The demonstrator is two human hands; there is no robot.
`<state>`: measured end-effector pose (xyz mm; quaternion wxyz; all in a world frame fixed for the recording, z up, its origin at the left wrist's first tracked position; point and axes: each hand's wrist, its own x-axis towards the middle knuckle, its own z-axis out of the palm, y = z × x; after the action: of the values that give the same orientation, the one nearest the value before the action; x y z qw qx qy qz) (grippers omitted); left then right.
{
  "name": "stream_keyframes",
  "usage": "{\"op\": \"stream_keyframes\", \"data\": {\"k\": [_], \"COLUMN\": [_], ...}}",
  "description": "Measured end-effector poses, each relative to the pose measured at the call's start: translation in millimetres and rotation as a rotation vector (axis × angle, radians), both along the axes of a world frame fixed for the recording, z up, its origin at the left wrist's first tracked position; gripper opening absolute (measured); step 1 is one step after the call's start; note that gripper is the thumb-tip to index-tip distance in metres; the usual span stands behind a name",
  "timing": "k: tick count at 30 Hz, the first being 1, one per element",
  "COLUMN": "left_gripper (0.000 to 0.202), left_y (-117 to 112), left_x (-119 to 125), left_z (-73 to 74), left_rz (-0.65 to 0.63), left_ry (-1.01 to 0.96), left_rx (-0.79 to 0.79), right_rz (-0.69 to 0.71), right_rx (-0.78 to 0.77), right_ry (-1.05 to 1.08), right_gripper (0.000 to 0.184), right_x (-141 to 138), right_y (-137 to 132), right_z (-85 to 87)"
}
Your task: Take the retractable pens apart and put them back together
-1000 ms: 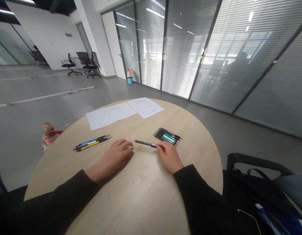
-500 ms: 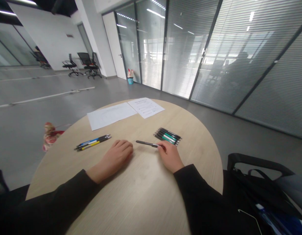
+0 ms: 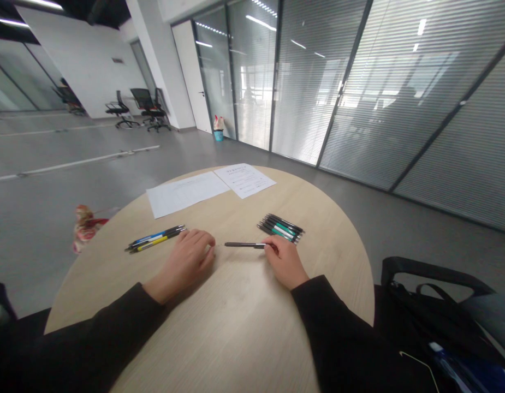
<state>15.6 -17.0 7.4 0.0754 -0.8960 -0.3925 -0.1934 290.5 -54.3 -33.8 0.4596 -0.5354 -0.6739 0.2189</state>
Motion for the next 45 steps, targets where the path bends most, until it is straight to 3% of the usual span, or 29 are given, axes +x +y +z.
{"op": "stream_keyframes", "data": {"k": [21, 34, 45], "left_gripper": [0.012, 0.016, 0.015], "left_y": [0.1, -0.6, 1.2], "left_x": [-0.6, 1.4, -1.5], "left_z": [0.9, 0.2, -4.5], "left_rz": [-0.008, -0.082, -0.083], "left_ry": [-0.013, 0.002, -0.136], "left_rx": [-0.025, -0.063, -0.180], "right_rz": [0.013, 0.052, 0.055], "right_rx": [-0.006, -0.024, -0.012], "right_ry": [-0.008, -0.028, -0.019], "right_gripper": [0.020, 0.019, 0.020], "right_x": [0.4, -1.9, -0.7], "right_y": [-0.2, -0.5, -1.3], "right_z": [-0.3, -0.3, 0.3]}}
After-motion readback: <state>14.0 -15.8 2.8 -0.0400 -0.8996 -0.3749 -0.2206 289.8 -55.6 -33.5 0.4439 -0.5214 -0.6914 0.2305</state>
